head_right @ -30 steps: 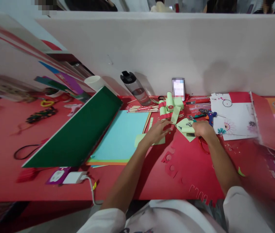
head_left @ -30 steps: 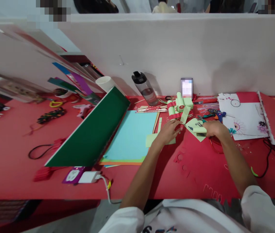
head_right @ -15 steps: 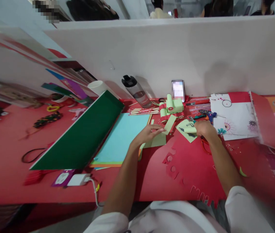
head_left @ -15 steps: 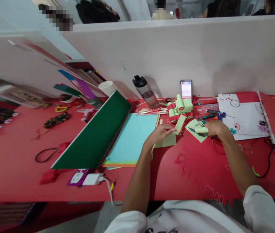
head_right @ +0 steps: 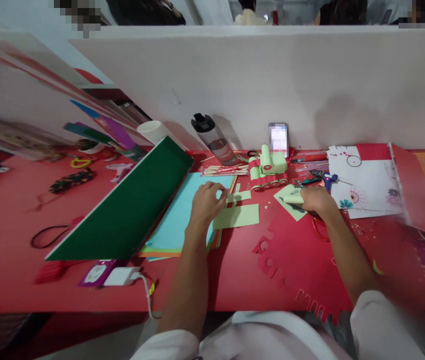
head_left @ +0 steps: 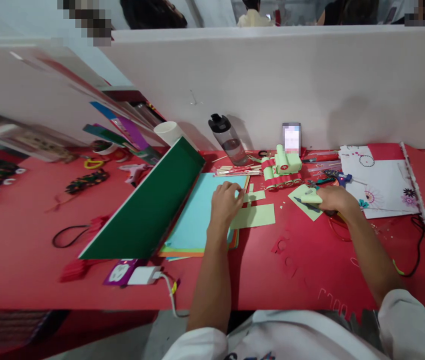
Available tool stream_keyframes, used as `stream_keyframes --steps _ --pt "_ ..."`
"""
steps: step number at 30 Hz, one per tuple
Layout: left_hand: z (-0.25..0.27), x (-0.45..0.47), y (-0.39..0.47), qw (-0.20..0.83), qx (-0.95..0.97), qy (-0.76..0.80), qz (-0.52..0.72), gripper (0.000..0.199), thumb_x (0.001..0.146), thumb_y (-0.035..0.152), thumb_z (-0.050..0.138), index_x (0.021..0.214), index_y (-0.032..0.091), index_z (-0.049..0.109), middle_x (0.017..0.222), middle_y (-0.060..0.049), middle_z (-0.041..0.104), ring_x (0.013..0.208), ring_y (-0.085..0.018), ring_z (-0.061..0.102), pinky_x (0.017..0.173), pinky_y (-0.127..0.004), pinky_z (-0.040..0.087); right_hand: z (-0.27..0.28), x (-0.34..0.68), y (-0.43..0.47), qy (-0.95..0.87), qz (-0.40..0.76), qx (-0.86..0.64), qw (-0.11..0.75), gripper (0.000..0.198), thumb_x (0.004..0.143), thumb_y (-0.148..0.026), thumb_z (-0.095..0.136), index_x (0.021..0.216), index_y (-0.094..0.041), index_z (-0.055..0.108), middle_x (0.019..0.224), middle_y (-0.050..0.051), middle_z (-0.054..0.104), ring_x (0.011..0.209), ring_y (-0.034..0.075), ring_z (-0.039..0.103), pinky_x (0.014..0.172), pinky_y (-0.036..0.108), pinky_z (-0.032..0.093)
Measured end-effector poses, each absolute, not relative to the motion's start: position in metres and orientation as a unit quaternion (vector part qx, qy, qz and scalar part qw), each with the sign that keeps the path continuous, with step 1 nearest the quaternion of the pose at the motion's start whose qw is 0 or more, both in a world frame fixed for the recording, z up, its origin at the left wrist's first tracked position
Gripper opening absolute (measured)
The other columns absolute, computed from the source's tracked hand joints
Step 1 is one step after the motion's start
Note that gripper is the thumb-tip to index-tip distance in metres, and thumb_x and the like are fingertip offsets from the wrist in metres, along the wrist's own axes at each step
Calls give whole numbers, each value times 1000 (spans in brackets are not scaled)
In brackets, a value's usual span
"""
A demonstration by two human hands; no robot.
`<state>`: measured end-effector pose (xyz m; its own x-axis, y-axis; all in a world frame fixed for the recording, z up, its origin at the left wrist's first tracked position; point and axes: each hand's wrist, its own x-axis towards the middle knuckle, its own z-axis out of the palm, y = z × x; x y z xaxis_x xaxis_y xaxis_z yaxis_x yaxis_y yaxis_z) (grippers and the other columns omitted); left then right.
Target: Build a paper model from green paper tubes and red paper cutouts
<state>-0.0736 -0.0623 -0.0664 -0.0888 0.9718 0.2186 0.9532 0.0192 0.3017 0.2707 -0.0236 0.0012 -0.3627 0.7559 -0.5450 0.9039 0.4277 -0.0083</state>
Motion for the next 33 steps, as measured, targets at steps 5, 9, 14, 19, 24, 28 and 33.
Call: stream_keyframes --steps 5,9,14,19,24,28,33 --pt "-61 -14 -72 291 711 614 183 36 99 50 52 112 21 69 110 -11 77 97 -27 70 85 -37 54 6 263 -23 861 -243 404 190 28 93 -37 66 116 -21 70 118 11 77 103 28 72 77 29 48" --pt "-60 15 -84 451 693 536 169 49 97 52 54 126 16 67 112 -12 78 95 -27 72 82 -36 57 2 255 -23 865 -319 340 186 26 92 -42 70 109 -22 69 100 4 78 87 20 70 67 24 44" --pt "-64 20 -90 516 668 495 207 46 96 51 57 122 16 70 111 -12 78 100 -28 72 88 -38 58 -9 254 -21 852 -357 330 195 29 93 -45 70 105 -19 70 87 4 75 78 20 67 63 25 42" --pt "-66 25 -92 574 638 453 244 41 97 51 57 117 18 70 103 -11 77 99 -27 71 90 -39 59 -7 255 -20 847 -371 328 194 24 93 -39 70 105 -18 70 88 3 76 78 18 67 64 24 43" --pt "-61 39 -108 485 682 513 192 36 99 46 53 118 18 64 109 -12 76 98 -28 72 86 -38 56 -8 257 -19 846 -371 335 187 23 94 -39 69 103 -18 69 91 4 76 80 18 67 63 24 42" --pt "-68 63 -128 295 718 619 121 34 98 42 59 121 18 60 111 -18 72 102 -34 72 83 -39 53 -12 259 -16 849 -367 335 179 26 94 -45 68 96 -18 68 88 3 73 79 18 65 63 24 41" --pt "-85 91 -133 210 730 646 73 41 91 28 67 127 10 57 119 -26 69 116 -40 67 93 -44 51 -16 261 -12 857 -362 327 167 30 93 -46 68 99 -17 66 90 3 69 77 17 58 63 24 40"
